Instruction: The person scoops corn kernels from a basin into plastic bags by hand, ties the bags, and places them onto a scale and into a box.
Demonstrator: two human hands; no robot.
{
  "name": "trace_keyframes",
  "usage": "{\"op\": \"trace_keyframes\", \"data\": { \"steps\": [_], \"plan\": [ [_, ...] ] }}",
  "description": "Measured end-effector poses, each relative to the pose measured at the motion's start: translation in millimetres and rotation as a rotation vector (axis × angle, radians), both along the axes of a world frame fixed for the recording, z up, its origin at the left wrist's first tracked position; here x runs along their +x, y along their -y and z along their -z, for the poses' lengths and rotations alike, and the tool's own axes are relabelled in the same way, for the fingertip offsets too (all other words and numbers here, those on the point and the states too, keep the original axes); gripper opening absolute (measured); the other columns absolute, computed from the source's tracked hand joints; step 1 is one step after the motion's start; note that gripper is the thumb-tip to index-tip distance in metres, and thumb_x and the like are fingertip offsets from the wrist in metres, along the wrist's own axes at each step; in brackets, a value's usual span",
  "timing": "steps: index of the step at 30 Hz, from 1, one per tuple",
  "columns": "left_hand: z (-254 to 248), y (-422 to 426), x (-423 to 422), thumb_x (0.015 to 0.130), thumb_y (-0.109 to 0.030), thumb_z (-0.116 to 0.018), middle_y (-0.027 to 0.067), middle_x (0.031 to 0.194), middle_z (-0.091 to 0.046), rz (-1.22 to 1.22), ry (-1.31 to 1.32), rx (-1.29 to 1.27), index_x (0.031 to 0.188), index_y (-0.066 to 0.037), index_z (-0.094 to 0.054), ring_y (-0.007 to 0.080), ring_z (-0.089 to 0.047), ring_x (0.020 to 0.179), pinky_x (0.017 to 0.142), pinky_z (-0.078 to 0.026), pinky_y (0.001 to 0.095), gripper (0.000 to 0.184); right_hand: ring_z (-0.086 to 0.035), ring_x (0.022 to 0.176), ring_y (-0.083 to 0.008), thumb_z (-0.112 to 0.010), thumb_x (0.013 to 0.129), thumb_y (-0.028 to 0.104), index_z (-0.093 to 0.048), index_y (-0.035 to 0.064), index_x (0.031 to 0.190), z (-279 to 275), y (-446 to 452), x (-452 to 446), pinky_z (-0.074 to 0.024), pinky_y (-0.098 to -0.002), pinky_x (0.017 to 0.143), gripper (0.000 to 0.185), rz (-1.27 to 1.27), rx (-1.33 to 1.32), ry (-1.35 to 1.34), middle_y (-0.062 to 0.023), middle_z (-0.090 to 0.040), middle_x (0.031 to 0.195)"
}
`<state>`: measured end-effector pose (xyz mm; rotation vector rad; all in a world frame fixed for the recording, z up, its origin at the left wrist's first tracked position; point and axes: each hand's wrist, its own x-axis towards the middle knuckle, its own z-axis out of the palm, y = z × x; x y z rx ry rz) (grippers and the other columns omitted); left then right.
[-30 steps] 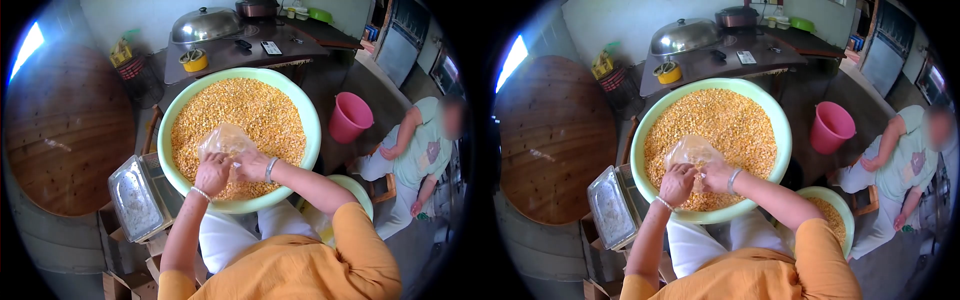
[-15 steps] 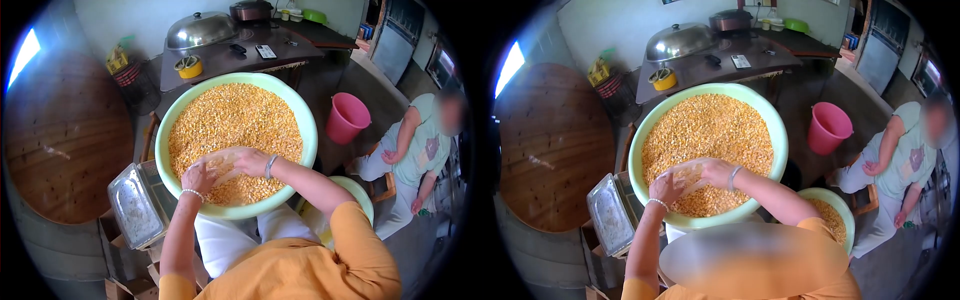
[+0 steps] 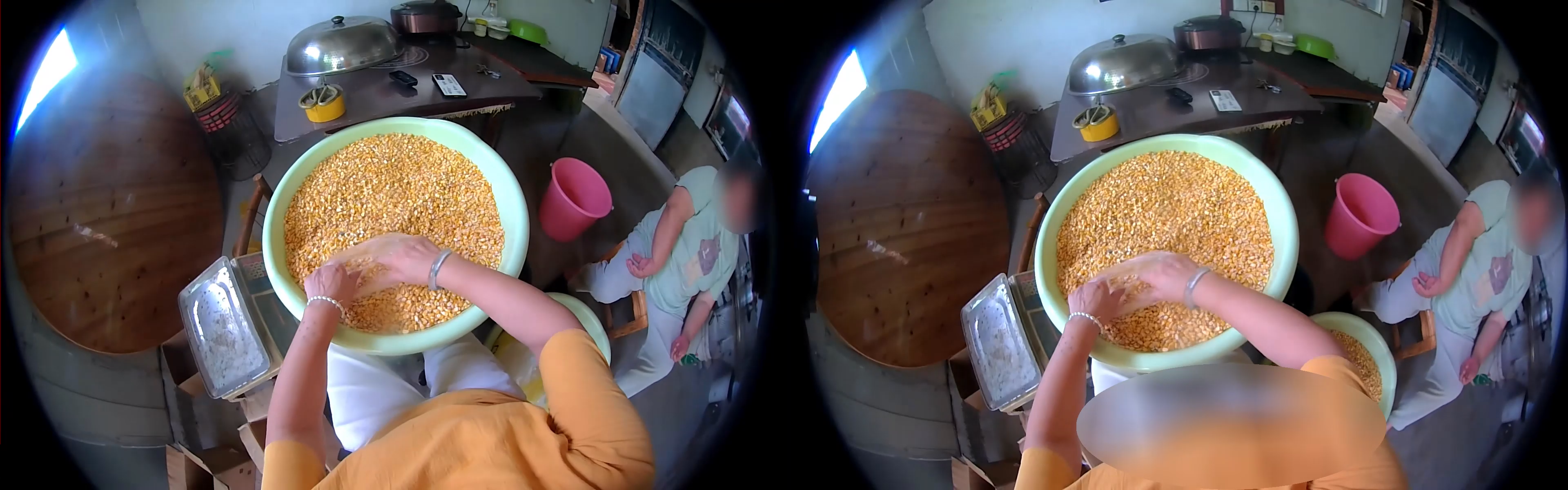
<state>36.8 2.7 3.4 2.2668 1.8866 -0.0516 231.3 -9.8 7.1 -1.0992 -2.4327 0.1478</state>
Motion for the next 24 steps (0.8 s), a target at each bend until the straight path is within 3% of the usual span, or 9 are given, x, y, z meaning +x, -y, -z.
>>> {"op": "trace_keyframes", "data": {
  "steps": [3,11,12,15,17,19,20,23,24],
  "plan": [
    [-0.6,-4.8,-4.8,0.081,-0.045,-0.053,0.0141,0.094,-0.065,0.032,-0.024,-0.042,0.094,-0.005,-0.065,0.0298,-0.062,0.089,0.078,-0.048,0.0395,0.044,-0.063,0.074,-0.0251,-0.064,0.075,0.025,-0.065,0.0078,0.077,5.0,-4.0,3.9,-0.0505,-0.0354,0.069,0.017,0.163,-0.262,0.296,-0.0092,-0.063,0.072],
    [23.7,-7.7,-4.3,0.076,-0.031,-0.058,0.0161,0.088,-0.065,0.168,0.002,0.126,0.097,-0.008,-0.064,0.0304,-0.062,0.087,0.077,-0.048,0.0405,0.031,-0.063,0.064,-0.0225,-0.064,0.073,0.017,-0.067,0.0068,0.073,20.7,-6.8,37.2,-0.0502,-0.0315,0.063,0.011,0.084,-0.574,-0.399,-0.0101,-0.066,0.072],
    [22.9,-7.1,-4.3,0.076,-0.029,-0.058,0.0163,0.09,-0.064,0.195,-0.032,0.122,0.097,-0.008,-0.063,0.0308,-0.061,0.089,0.078,-0.047,0.0405,0.03,-0.063,0.065,-0.0223,-0.065,0.071,0.014,-0.067,0.0069,0.072,19.9,-7.4,38.1,-0.0504,-0.0326,0.063,0.008,0.14,-0.564,-0.404,-0.0086,-0.065,0.069],
    [26.9,-9.0,-3.0,0.076,-0.026,-0.058,0.0168,0.1,-0.061,0.313,-0.07,0.176,0.1,-0.008,-0.062,0.0317,-0.057,0.097,0.083,-0.045,0.0396,0.029,-0.062,0.064,-0.0238,-0.066,0.071,0.011,-0.067,0.0066,0.072,20.8,-9.3,30.0,-0.0507,-0.0327,0.063,0.005,0.277,0.055,-0.227,-0.0081,-0.064,0.068],
    [45.4,-13.8,-4.3,0.077,-0.024,-0.057,0.0174,0.11,-0.058,0.439,0.001,0.3,0.101,-0.008,-0.061,0.0321,-0.054,0.104,0.086,-0.044,0.0382,0.029,-0.06,0.064,-0.0237,-0.064,0.072,0.017,-0.066,0.0082,0.071,19.5,-12.3,12.9,-0.0504,-0.0351,0.063,0.009,0.147,0.071,-0.302,-0.0088,-0.063,0.069],
    [37.2,-8.9,1.7,0.079,-0.026,-0.055,0.017,0.123,-0.05,0.452,0.064,0.225,0.108,-0.01,-0.058,0.0339,-0.048,0.113,0.093,-0.038,0.0431,0.032,-0.059,0.063,-0.0236,-0.063,0.072,0.022,-0.065,0.0098,0.07,13.3,-10.8,-7.8,-0.0502,-0.0375,0.063,0.012,0.019,0.086,-0.379,-0.0095,-0.061,0.07],
    [38.9,-6.5,3.4,0.08,-0.026,-0.055,0.0166,0.123,-0.05,0.447,0.082,0.231,0.11,-0.011,-0.057,0.0345,-0.047,0.113,0.094,-0.037,0.0453,0.034,-0.061,0.077,-0.0227,-0.06,0.076,0.02,-0.065,0.0089,0.081,5.0,-4.5,-10.4,-0.0504,-0.0364,0.07,0.014,0.019,-0.06,-0.123,-0.0098,-0.063,0.085],
    [22.8,-2.9,1.0,0.079,-0.033,-0.056,0.0161,0.124,-0.05,0.408,0.049,0.178,0.116,-0.013,-0.053,0.0352,-0.045,0.115,0.095,-0.034,0.0498,0.042,-0.061,0.087,-0.0224,-0.061,0.078,0.025,-0.065,0.0089,0.092,21.3,-3.5,-5.1,-0.0493,-0.0349,0.077,0.021,0.089,0.159,0.117,-0.0091,-0.064,0.091],
    [13.5,1.1,0.3,0.078,-0.036,-0.057,0.016,0.124,-0.05,0.386,0.032,0.145,0.117,-0.014,-0.052,0.0354,-0.045,0.116,0.095,-0.033,0.0509,0.046,-0.059,0.094,-0.0223,-0.064,0.076,0.032,-0.063,0.0112,0.103,22.5,-2.9,0.8,-0.0481,-0.035,0.081,0.034,0.132,0.141,0.169,-0.009,-0.063,0.099]
  ]
}}
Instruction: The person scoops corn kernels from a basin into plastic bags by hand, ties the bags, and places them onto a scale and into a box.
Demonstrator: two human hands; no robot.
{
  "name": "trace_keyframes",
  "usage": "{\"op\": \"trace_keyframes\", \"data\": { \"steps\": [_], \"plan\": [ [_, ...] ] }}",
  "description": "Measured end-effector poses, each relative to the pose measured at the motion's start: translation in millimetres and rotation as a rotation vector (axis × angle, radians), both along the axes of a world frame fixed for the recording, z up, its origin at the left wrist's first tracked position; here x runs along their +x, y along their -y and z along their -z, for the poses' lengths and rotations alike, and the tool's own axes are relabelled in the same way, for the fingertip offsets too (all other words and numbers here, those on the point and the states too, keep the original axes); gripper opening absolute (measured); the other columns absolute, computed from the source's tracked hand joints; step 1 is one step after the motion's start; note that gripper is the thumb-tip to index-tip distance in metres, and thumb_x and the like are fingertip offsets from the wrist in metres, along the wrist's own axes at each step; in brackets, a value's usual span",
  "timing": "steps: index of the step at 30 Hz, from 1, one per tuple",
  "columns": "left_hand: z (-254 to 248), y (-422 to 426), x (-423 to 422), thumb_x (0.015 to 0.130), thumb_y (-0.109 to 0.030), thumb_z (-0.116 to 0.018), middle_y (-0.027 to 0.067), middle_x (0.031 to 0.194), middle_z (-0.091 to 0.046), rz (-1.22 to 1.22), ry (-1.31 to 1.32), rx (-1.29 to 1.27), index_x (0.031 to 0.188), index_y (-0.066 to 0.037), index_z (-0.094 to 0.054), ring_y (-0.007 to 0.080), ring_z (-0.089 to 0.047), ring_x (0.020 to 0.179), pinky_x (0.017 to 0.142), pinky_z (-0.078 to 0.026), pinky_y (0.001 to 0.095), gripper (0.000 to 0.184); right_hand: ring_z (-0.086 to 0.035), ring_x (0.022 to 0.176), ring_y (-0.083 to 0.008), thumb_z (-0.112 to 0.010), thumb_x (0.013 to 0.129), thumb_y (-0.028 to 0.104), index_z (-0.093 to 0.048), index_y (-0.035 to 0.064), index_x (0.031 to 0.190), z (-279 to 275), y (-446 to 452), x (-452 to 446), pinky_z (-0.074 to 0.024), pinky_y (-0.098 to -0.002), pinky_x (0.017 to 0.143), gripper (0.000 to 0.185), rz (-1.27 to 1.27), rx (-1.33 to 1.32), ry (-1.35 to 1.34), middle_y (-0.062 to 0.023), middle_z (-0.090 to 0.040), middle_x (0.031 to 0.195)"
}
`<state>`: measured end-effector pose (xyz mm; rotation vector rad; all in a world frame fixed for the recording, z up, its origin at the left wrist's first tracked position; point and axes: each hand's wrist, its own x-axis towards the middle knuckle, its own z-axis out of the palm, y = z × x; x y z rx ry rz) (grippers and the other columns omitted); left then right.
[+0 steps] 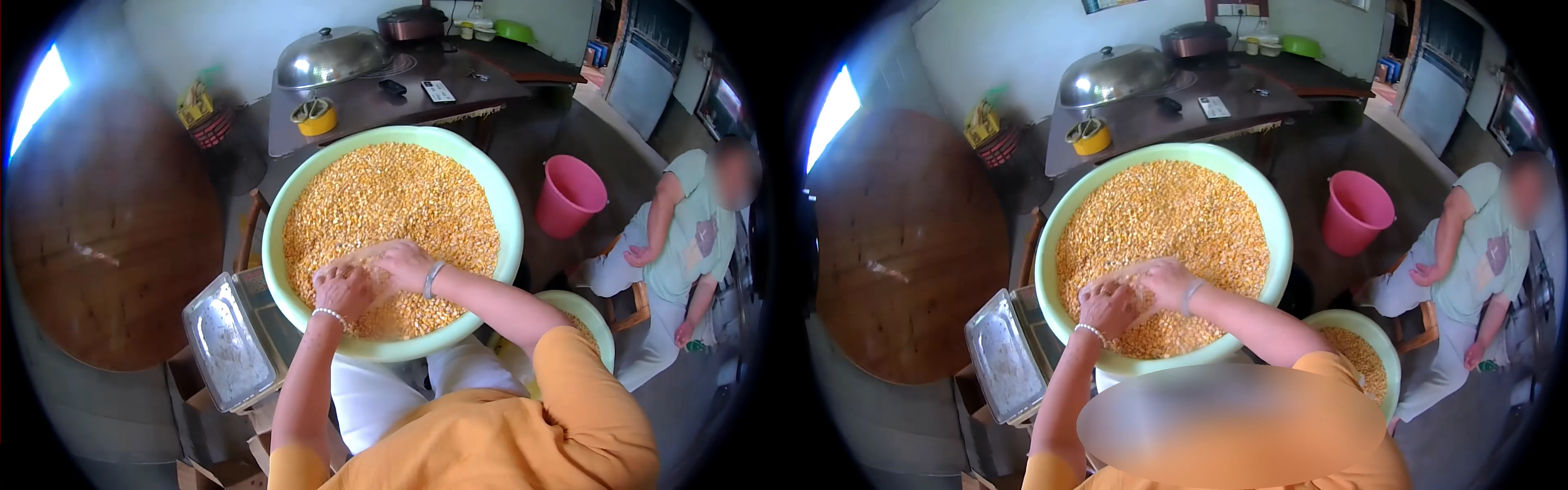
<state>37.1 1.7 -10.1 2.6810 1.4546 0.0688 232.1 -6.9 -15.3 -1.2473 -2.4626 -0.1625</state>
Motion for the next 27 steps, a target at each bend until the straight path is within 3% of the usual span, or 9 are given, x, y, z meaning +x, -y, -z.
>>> {"op": "trace_keyframes", "data": {
  "steps": [4,7,11,14,17,20,22,24,27],
  "plan": [
    [5.9,-5.1,-1.0,0.076,-0.045,-0.059,0.0135,0.121,-0.054,-0.052,0.03,-0.095,0.119,-0.016,-0.051,0.0326,-0.049,0.113,0.094,-0.033,0.0499,0.052,-0.056,0.102,-0.024,-0.065,0.074,0.037,-0.058,0.0126,0.113,-6.4,-3.7,14.0,-0.0486,-0.0356,0.081,0.047,0.04,-0.462,-0.147,-0.0094,-0.058,0.114],
    [4.3,-11.8,0.9,0.075,-0.047,-0.058,0.013,0.128,-0.048,-0.05,0.007,-0.153,0.126,-0.019,-0.047,0.0321,-0.045,0.118,0.098,-0.03,0.046,0.06,-0.059,0.095,-0.0212,-0.069,0.067,0.046,-0.05,0.0181,0.124,-14.2,-8.2,8.3,-0.0501,-0.032,0.07,0.066,0.043,-0.471,0.018,-0.0068,-0.058,0.114],
    [-0.8,-0.8,4.6,0.08,-0.036,-0.055,0.0141,0.131,-0.046,0.037,-0.068,-0.068,0.126,-0.018,-0.047,0.0328,-0.041,0.122,0.099,-0.029,0.0494,0.049,-0.056,0.095,-0.0223,-0.058,0.081,0.036,-0.047,0.0191,0.126,-0.7,-22.3,-2.7,-0.0447,-0.0351,0.083,0.049,0.067,-0.488,0.266,-0.0108,-0.051,0.115],
    [-11.8,5.3,6.4,0.084,-0.029,-0.049,0.0139,0.133,-0.043,0.138,-0.206,-0.186,0.125,-0.024,-0.049,0.0317,-0.038,0.124,0.099,-0.026,0.0531,0.04,-0.055,0.09,-0.0218,-0.046,0.088,0.017,-0.054,0.0087,0.113,-4.3,-23.5,-10.3,-0.0502,-0.0327,0.077,0.027,0.107,-0.52,0.324,-0.0107,-0.055,0.099],
    [12.1,6.1,0.0,0.085,-0.03,-0.048,0.0133,0.134,-0.042,0.075,-0.13,-0.048,0.125,-0.027,-0.048,0.0306,-0.038,0.124,0.1,-0.024,0.0539,0.04,-0.054,0.093,-0.0209,-0.046,0.089,0.019,-0.052,0.0084,0.114,-2.0,-23.5,-7.4,-0.05,-0.0314,0.075,0.028,0.099,-0.495,0.349,-0.0106,-0.055,0.099],
    [8.8,9.4,-1.2,0.088,-0.028,-0.042,0.0133,0.135,-0.042,0.089,-0.163,-0.024,0.126,-0.025,-0.048,0.0293,-0.037,0.125,0.1,-0.022,0.0526,0.038,-0.055,0.095,-0.0204,-0.051,0.087,0.023,-0.05,0.0109,0.118,1.5,-20.8,-6.0,-0.0489,-0.0299,0.075,0.033,0.077,-0.511,0.266,-0.0111,-0.055,0.101],
    [11.7,7.1,-3.3,0.089,-0.027,-0.04,0.0132,0.135,-0.042,0.093,-0.15,0.005,0.126,-0.024,-0.048,0.0288,-0.036,0.126,0.099,-0.021,0.0531,0.038,-0.054,0.095,-0.0203,-0.057,0.082,0.03,-0.049,0.0135,0.12,0.1,-18.0,-3.7,-0.0481,-0.0291,0.075,0.042,-0.024,-0.298,0.095,-0.0111,-0.055,0.102],
    [20.9,5.9,-3.0,0.09,-0.027,-0.038,0.0135,0.135,-0.042,0.092,-0.144,0.034,0.127,-0.024,-0.048,0.0285,-0.035,0.127,0.099,-0.02,0.0557,0.038,-0.055,0.088,-0.0211,-0.07,0.069,0.036,-0.05,0.0175,0.12,-9.9,-10.9,1.1,-0.0473,-0.0299,0.075,0.058,-0.038,-0.257,-0.026,-0.0085,-0.056,0.095],
    [15.5,8.9,-2.0,0.087,-0.025,-0.044,0.0145,0.131,-0.045,0.088,-0.113,0.056,0.124,-0.022,-0.051,0.0298,-0.039,0.124,0.1,-0.021,0.0544,0.038,-0.055,0.08,-0.0209,-0.072,0.068,0.032,-0.054,0.0151,0.114,-17.1,-4.2,8.3,-0.0483,-0.0288,0.074,0.052,-0.099,-0.175,-0.226,-0.0062,-0.057,0.085]
  ]
}}
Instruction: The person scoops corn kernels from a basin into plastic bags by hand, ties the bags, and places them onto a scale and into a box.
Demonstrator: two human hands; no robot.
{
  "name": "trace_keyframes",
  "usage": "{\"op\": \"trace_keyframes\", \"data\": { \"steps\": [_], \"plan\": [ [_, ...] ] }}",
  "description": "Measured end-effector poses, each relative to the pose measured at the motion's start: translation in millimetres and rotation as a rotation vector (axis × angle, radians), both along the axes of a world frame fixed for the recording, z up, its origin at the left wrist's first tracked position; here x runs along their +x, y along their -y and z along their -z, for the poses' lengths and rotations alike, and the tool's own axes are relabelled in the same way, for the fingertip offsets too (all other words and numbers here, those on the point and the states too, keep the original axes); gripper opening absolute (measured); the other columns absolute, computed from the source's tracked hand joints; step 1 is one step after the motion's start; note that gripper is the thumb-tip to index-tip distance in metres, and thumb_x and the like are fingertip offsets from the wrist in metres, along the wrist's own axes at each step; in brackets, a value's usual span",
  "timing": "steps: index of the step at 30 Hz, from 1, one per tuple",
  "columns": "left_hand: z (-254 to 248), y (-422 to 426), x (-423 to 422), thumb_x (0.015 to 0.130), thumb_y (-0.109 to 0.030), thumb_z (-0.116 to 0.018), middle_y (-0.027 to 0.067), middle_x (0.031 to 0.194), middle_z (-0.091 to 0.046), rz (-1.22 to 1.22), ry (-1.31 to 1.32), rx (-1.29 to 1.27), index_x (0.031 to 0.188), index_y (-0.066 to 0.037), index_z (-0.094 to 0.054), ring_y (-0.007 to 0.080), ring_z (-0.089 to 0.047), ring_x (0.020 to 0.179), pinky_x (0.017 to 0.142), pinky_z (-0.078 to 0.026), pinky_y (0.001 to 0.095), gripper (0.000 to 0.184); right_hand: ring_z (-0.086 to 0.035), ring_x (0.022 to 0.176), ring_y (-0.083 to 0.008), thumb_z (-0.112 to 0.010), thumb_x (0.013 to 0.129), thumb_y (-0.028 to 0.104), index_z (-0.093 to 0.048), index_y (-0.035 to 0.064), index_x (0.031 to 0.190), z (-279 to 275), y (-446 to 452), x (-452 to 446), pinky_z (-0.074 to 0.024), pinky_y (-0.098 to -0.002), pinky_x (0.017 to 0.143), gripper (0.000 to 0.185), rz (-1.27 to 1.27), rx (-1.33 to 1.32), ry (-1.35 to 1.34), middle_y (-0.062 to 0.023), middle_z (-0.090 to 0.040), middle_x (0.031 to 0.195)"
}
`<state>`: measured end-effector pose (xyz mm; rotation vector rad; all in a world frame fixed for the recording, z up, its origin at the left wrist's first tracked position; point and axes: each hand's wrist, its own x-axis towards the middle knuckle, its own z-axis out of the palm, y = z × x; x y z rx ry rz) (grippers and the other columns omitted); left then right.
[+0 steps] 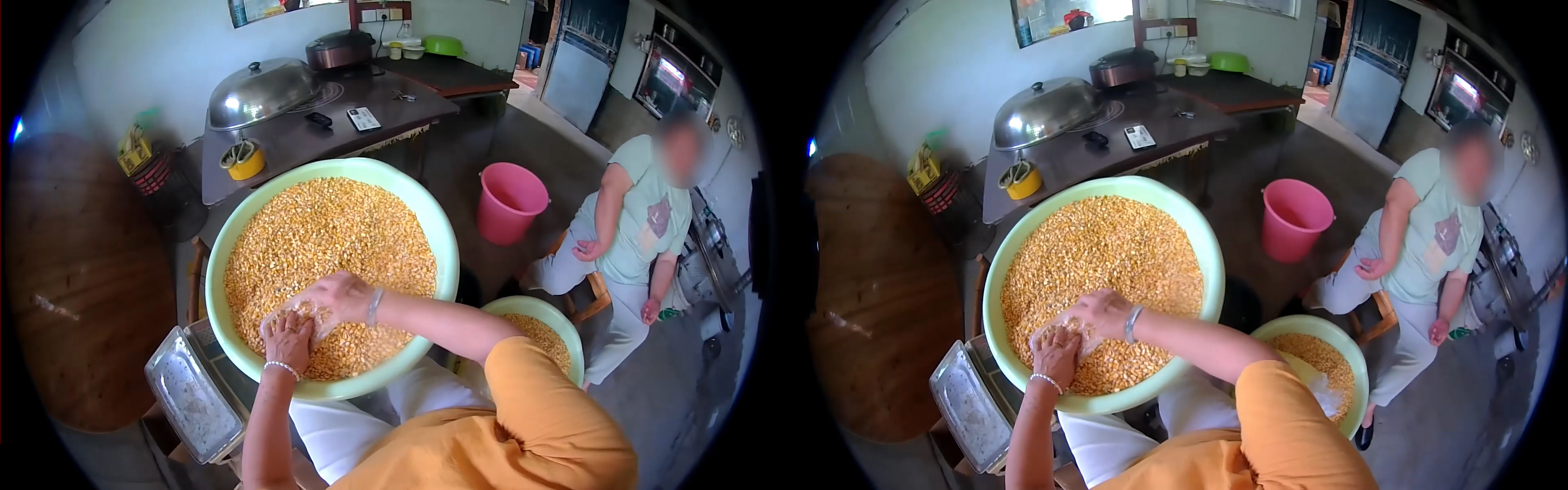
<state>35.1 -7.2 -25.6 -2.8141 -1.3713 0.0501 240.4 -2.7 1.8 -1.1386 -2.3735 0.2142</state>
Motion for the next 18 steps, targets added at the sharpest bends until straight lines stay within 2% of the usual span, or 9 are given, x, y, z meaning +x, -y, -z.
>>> {"op": "trace_keyframes", "data": {
  "steps": [1,3,5,6,8,10,13,16,18],
  "plan": [
    [-1.9,1.8,-2.5,0.086,-0.024,-0.046,0.0145,0.13,-0.046,0.028,0.035,0.038,0.123,-0.021,-0.052,0.0297,-0.04,0.123,0.1,-0.022,0.054,0.037,-0.055,0.076,-0.0196,-0.071,0.071,0.022,-0.059,0.0112,0.101,6.1,-2.4,5.0,-0.0493,-0.0273,0.072,0.034,0.067,0.009,-0.041,-0.0055,-0.056,0.079],
    [-8.8,6.2,-8.1,0.084,-0.022,-0.049,0.0145,0.128,-0.048,0.066,0.103,0.107,0.12,-0.019,-0.053,0.0295,-0.042,0.121,0.101,-0.023,0.0532,0.036,-0.054,0.076,-0.0182,-0.068,0.074,0.018,-0.059,0.0079,0.09,11.0,-13.2,31.6,-0.0499,-0.0252,0.071,0.021,0.246,0.008,0.033,-0.0076,-0.056,0.08],
    [-25.7,15.7,-8.3,0.082,-0.02,-0.052,0.0144,0.125,-0.05,0.008,0.136,0.067,0.117,-0.017,-0.054,0.0288,-0.043,0.119,0.1,-0.024,0.0529,0.036,-0.055,0.077,-0.0284,-0.059,0.072,0.002,-0.058,0.0012,0.076,5.0,-13.7,63.6,-0.0489,-0.0346,0.074,0.005,0.391,-0.058,0.074,-0.0159,-0.055,0.079],
    [-29.8,24.5,-14.9,0.081,-0.019,-0.053,0.0143,0.124,-0.051,-0.032,0.142,0.049,0.116,-0.016,-0.055,0.0285,-0.044,0.118,0.1,-0.025,0.0527,0.035,-0.054,0.087,-0.033,-0.051,0.068,-0.001,-0.062,0.0028,0.087,30.1,-28.1,85.8,-0.0461,-0.0407,0.078,0.023,0.431,-0.111,0.099,-0.0173,-0.057,0.087],
    [-21.9,25.3,-24.4,0.075,-0.018,-0.057,0.0138,0.119,-0.055,0.005,0.171,0.108,0.109,-0.015,-0.058,0.0278,-0.047,0.116,0.1,-0.026,0.0527,0.034,-0.054,0.097,-0.0335,-0.052,0.076,0.009,-0.062,0.0041,0.094,10.6,-23.1,94.8,-0.0453,-0.0416,0.083,0.021,0.653,-0.45,0.361,-0.0188,-0.057,0.095],
    [-22.8,28.2,-28.9,0.073,-0.016,-0.057,0.0139,0.115,-0.057,-0.04,0.185,0.153,0.105,-0.014,-0.06,0.0276,-0.049,0.113,0.099,-0.027,0.0535,0.032,-0.055,0.098,-0.0338,-0.054,0.081,0.019,-0.06,0.0055,0.103,57.0,-34.7,115.8,-0.045,-0.0402,0.087,0.027,0.743,-0.345,0.433,-0.0186,-0.058,0.099],
    [-21.5,28.0,-31.3,0.069,-0.016,-0.064,0.011,0.103,-0.06,-0.177,0.348,0.27,0.097,-0.012,-0.061,0.029,-0.054,0.098,0.088,-0.037,0.0466,0.029,-0.054,0.108,-0.0321,-0.052,0.082,0.018,-0.061,0.0055,0.107,34.6,-14.0,96.0,-0.0443,-0.0391,0.091,0.029,0.7,-0.525,0.499,-0.0196,-0.054,0.117],
    [-32.4,21.1,-33.5,0.067,-0.019,-0.069,0.0116,0.098,-0.06,-0.315,0.382,0.256,0.092,-0.01,-0.059,0.0287,-0.056,0.092,0.079,-0.043,0.0406,0.029,-0.054,0.107,-0.0328,-0.052,0.085,0.027,-0.06,0.0052,0.108,52.1,-21.0,92.3,-0.0452,-0.0392,0.089,0.033,0.668,-0.62,0.546,-0.0194,-0.056,0.114],
    [-33.9,16.2,-35.9,0.069,-0.025,-0.071,0.0112,0.095,-0.06,-0.332,0.384,0.147,0.102,-0.011,-0.059,0.0296,-0.06,0.084,0.072,-0.046,0.038,0.038,-0.058,0.1,-0.0318,-0.052,0.085,0.035,-0.062,0.0038,0.104,55.8,-18.4,86.9,-0.0466,-0.039,0.086,0.037,0.672,-0.622,0.507,-0.0187,-0.061,0.106]
  ]
}}
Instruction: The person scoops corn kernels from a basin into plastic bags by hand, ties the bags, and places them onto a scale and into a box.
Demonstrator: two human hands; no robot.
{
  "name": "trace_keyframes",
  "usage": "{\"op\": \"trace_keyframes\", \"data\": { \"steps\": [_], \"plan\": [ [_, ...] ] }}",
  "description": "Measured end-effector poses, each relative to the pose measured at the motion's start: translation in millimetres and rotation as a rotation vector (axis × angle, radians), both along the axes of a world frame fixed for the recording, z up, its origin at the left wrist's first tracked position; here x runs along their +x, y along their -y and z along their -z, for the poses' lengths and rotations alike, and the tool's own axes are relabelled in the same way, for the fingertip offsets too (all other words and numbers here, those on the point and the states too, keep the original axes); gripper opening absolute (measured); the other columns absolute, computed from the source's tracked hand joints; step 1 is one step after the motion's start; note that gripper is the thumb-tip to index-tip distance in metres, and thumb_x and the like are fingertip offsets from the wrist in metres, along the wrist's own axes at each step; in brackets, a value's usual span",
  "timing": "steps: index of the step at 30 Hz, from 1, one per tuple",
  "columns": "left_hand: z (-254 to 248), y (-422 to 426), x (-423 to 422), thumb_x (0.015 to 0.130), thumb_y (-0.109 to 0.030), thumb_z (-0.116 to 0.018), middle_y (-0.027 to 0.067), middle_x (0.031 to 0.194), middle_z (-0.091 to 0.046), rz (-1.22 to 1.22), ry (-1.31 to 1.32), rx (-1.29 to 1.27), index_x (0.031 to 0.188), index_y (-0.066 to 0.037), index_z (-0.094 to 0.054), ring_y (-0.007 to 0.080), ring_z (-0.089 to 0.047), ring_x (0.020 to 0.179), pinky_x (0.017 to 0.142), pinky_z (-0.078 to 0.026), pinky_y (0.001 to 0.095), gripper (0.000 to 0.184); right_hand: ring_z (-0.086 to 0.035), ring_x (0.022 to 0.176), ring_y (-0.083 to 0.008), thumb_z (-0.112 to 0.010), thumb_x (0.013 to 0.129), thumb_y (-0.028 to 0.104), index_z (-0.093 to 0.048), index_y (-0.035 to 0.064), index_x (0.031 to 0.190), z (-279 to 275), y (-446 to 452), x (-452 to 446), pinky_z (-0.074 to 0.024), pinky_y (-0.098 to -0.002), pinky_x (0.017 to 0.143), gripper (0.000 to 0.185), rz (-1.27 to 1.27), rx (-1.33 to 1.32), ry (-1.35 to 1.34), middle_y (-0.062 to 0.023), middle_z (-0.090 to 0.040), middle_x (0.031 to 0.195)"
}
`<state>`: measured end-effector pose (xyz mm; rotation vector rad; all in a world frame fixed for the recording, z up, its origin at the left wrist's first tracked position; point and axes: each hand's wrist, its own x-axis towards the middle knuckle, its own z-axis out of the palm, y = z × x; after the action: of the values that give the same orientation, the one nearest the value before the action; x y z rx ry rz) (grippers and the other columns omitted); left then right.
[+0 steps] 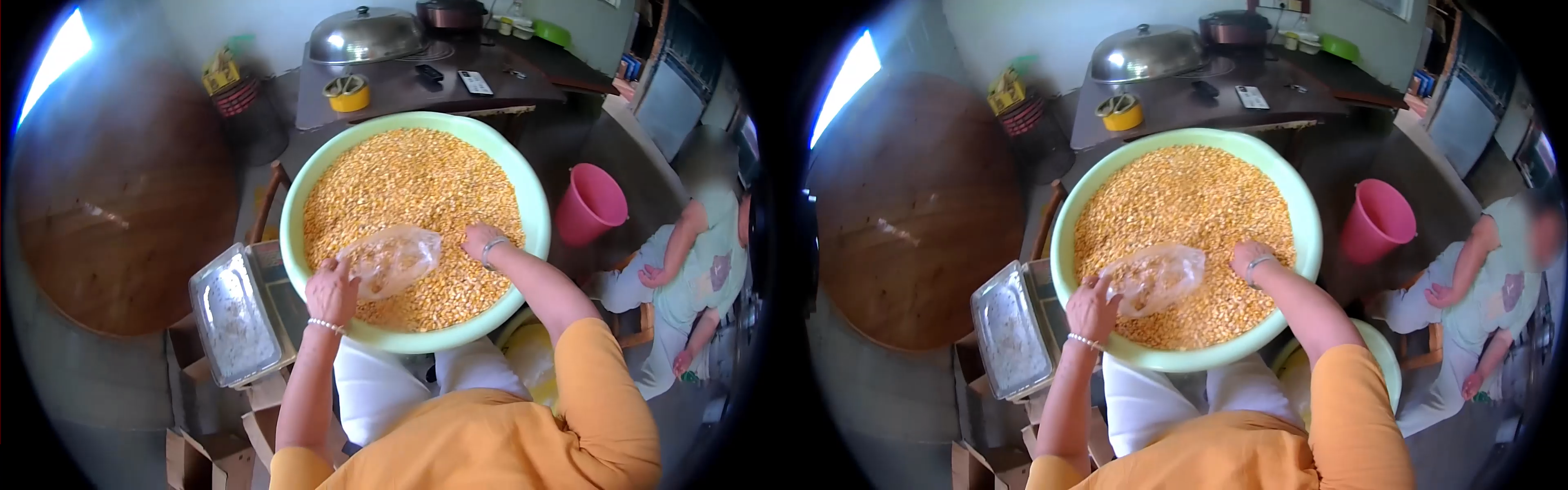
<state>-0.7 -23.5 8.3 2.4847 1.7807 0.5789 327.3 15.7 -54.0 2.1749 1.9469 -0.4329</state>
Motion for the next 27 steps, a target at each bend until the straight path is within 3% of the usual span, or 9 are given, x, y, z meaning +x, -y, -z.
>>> {"op": "trace_keyframes", "data": {
  "steps": [6,10,11,13,17,18,21,24,27],
  "plan": [
    [-5.9,-6.9,14.3,0.072,-0.035,-0.066,0.0204,0.095,-0.059,-0.069,-0.13,-0.258,0.106,-0.011,-0.055,0.0306,-0.062,0.082,0.07,-0.049,0.0388,0.043,-0.061,0.092,-0.0328,-0.052,0.085,0.035,-0.066,0.0011,0.09,-10.5,-0.5,-11.4,-0.0475,-0.0408,0.081,0.037,0.008,0.082,-0.066,-0.0203,-0.064,0.095],
    [7.6,-12.9,9.2,0.073,-0.022,-0.06,0.0194,0.095,-0.061,-0.048,-0.107,-0.217,0.085,-0.008,-0.064,0.0316,-0.062,0.08,0.069,-0.05,0.0387,0.018,-0.061,0.086,-0.0363,-0.051,0.085,0.035,-0.065,-0.0007,0.084,-9.1,-5.4,-3.2,-0.0481,-0.0426,0.077,0.039,0.084,0.281,-0.172,-0.0227,-0.063,0.09],
    [11.6,-14.7,9.7,0.073,-0.015,-0.058,0.0199,0.103,-0.059,-0.094,-0.03,-0.253,0.075,-0.007,-0.066,0.033,-0.059,0.09,0.078,-0.047,0.0411,0.012,-0.061,0.085,-0.0369,-0.051,0.086,0.035,-0.065,-0.0009,0.083,-11.5,-9.6,-0.3,-0.0483,-0.0429,0.076,0.039,0.1,0.311,-0.189,-0.0234,-0.062,0.089],
    [9.2,-10.9,7.1,0.073,-0.02,-0.059,0.0183,0.112,-0.057,-0.072,-0.068,0.066,0.079,-0.01,-0.066,0.0327,-0.053,0.102,0.085,-0.042,0.0413,0.014,-0.061,0.077,-0.0367,-0.051,0.086,0.034,-0.063,-0.0004,0.079,-17.5,-19.7,3.3,-0.0485,-0.0432,0.071,0.037,0.097,0.387,-0.236,-0.0251,-0.062,0.083],
    [12.0,-12.2,-2.8,0.072,-0.031,-0.063,0.0187,0.125,-0.05,-0.118,-0.102,0.226,0.094,-0.014,-0.065,0.0341,-0.045,0.116,0.096,-0.03,0.0452,0.028,-0.05,0.05,-0.0197,-0.056,0.086,0.029,-0.057,0.0031,0.062,-41.5,-40.1,-22.4,-0.0397,-0.0326,0.046,0.035,0.073,0.409,-0.879,-0.0098,-0.055,0.056],
    [17.4,-15.5,1.4,0.072,-0.033,-0.063,0.0187,0.124,-0.051,-0.106,-0.077,0.235,0.098,-0.015,-0.064,0.0336,-0.045,0.115,0.096,-0.03,0.0452,0.032,-0.046,0.05,-0.016,-0.055,0.086,0.023,-0.057,0.0054,0.062,-47.7,-40.1,-37.8,-0.0385,-0.0306,0.044,0.03,-0.209,0.502,-0.842,-0.0063,-0.055,0.057],
    [13.2,-12.8,7.3,0.074,-0.039,-0.063,0.0173,0.116,-0.056,-0.117,-0.13,-0.001,0.11,-0.016,-0.058,0.0302,-0.052,0.108,0.095,-0.03,0.0458,0.043,-0.052,0.055,-0.0217,-0.051,0.083,0.026,-0.06,0.0085,0.068,-53.8,-41.8,-104.9,-0.0442,-0.0354,0.054,0.025,-0.804,0.406,-0.414,-0.0109,-0.057,0.062],
    [2.3,-12.5,13.3,0.077,-0.043,-0.058,0.017,0.096,-0.063,-0.122,-0.207,-0.119,0.106,-0.011,-0.058,0.0307,-0.056,0.097,0.098,-0.028,0.0492,0.043,-0.058,0.066,-0.0266,-0.052,0.082,0.027,-0.066,0.0064,0.082,-89.1,-6.5,-165.5,-0.0462,-0.0392,0.067,0.025,-0.392,0.0,-0.474,-0.0158,-0.062,0.073],
    [20.3,-21.3,9.9,0.076,-0.036,-0.058,0.0107,0.083,-0.066,-0.055,-0.231,-0.069,0.086,-0.012,-0.063,0.0277,-0.061,0.084,0.097,-0.029,0.0501,0.026,-0.062,0.073,-0.027,-0.054,0.081,0.025,-0.067,0.0024,0.086,-30.9,-33.4,-186.0,-0.0485,-0.0373,0.071,0.027,-0.405,0.142,-0.479,-0.0163,-0.065,0.079]
  ]
}}
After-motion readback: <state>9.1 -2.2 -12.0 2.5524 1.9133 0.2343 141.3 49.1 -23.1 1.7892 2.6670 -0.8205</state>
